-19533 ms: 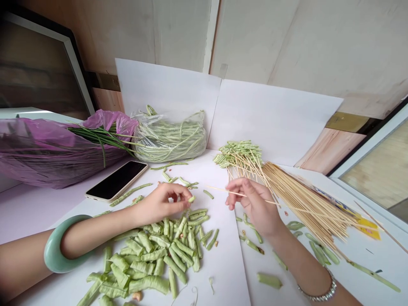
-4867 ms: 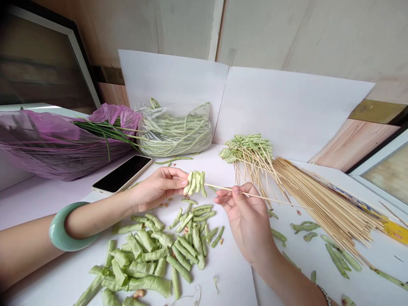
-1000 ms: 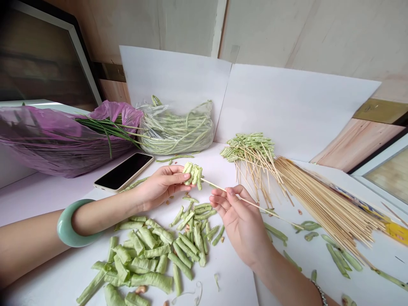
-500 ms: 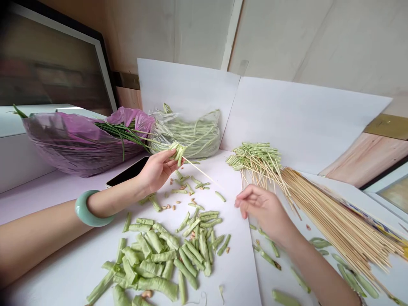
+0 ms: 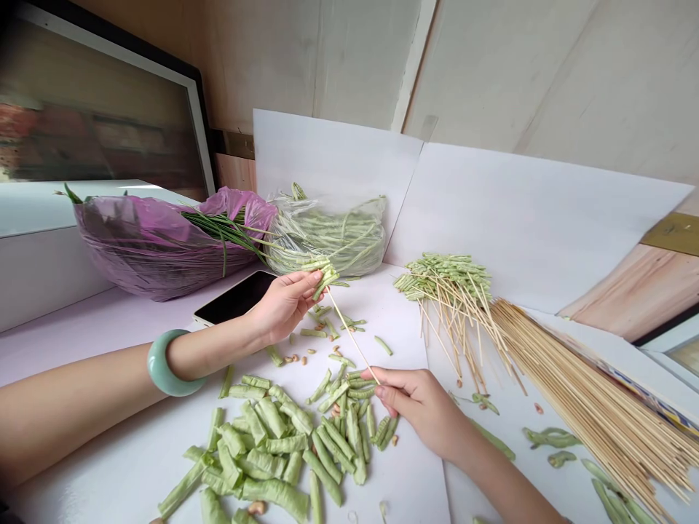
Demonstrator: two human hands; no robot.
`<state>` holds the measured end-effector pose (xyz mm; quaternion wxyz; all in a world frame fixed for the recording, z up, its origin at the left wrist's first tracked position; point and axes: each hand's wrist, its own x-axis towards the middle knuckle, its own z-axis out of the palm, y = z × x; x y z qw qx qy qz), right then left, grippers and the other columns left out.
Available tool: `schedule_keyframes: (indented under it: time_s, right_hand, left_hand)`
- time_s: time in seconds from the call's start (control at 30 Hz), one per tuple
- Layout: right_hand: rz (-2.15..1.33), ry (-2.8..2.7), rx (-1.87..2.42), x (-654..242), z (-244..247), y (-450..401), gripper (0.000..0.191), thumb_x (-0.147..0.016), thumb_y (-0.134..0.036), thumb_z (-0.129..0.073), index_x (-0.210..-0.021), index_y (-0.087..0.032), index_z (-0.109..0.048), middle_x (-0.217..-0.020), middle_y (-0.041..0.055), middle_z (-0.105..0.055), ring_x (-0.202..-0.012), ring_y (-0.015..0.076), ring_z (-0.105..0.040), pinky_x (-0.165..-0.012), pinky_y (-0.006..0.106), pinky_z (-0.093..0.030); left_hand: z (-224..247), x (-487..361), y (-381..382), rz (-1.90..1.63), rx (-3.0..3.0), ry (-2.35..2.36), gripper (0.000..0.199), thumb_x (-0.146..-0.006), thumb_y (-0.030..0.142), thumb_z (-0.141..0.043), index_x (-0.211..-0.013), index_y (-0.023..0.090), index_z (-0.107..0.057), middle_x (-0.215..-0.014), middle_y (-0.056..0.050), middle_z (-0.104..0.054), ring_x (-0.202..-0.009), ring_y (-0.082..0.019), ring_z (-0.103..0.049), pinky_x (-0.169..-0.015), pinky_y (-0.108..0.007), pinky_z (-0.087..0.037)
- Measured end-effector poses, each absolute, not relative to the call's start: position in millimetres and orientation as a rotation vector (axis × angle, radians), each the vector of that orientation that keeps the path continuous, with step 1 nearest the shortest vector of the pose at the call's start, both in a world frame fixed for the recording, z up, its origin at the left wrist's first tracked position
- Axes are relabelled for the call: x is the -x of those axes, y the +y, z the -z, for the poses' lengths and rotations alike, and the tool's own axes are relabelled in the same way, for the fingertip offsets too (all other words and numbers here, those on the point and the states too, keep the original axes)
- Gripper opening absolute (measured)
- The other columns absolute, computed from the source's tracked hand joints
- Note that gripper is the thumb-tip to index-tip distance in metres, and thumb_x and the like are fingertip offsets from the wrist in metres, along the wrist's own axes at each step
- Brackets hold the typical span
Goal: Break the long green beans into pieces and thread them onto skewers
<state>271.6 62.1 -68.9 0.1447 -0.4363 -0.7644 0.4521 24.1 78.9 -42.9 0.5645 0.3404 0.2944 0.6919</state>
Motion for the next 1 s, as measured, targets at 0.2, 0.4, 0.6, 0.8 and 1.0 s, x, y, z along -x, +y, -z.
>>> schedule_keyframes:
  time_s: [0.2,0.4,0.6,0.8,1.0]
  right_hand:
    - [-1.287,-2.188,1.241,-271.0,70.3,61.4,0.044,-0.082,-0.039,-0.051,-0.115,-0.016,-0.068,-0.056,-0.003,-0.042,-0.056,0.0136,-0.038,-0.057,0.029,-0.033]
    - [-1.229,-2.136,1.267,-270.7,72.9,62.1,0.046,-0.077,-0.04,-0.056,-0.11,-0.012,-0.07,-0.053,-0.0026,-0.043,-0.055,0.0139,-0.039,-0.055,0.029,-0.035]
    - [-1.149,-2.084,1.31,-267.8,73.0,62.7,0.049,-0.073,-0.041,-0.057,-0.109,-0.012,-0.071,-0.05,-0.0025,-0.044,-0.052,0.0136,-0.038,-0.052,0.028,-0.037]
    - [-0.998,-2.074,1.336,-267.5,73.6,60.5,0.042,-0.073,-0.042,-0.059,-0.103,-0.016,-0.074,-0.067,0.004,-0.065,-0.053,0.0144,-0.044,-0.056,0.031,-0.043]
    - [-1.021,-2.003,1.311,-271.1,77.0,64.3,0.043,-0.073,-0.042,-0.063,-0.106,-0.015,-0.072,-0.06,0.0035,-0.066,-0.052,0.0139,-0.046,-0.053,0.029,-0.044]
  left_hand:
    - [46.8,-24.0,78.6,-1.604,-0.868,0.687,0.016,-0.069,0.026,-0.074,-0.066,0.012,-0.065,-0.062,0.001,-0.053,-0.06,-0.007,-0.051,-0.061,-0.021,-0.042]
    - [47.1,-25.2,77.7,-1.6,-0.887,0.694,0.018,-0.066,0.028,-0.076,-0.066,0.012,-0.067,-0.062,0.001,-0.054,-0.059,-0.007,-0.05,-0.06,-0.021,-0.04]
    - [41.4,-30.2,69.8,-1.594,-0.89,0.702,0.022,-0.061,0.03,-0.079,-0.064,0.012,-0.067,-0.06,0.002,-0.054,-0.056,-0.006,-0.046,-0.058,-0.022,-0.037]
    - [44.7,-30.1,71.1,-1.596,-0.946,0.745,0.023,-0.062,0.031,-0.078,-0.067,0.011,-0.068,-0.061,0.0,-0.057,-0.056,-0.006,-0.045,-0.054,-0.022,-0.033]
    - [40.5,-21.7,78.3,-1.59,-0.863,0.792,0.026,-0.062,0.03,-0.079,-0.078,0.013,-0.071,-0.081,-0.005,-0.066,-0.073,-0.01,-0.057,-0.067,-0.023,-0.041]
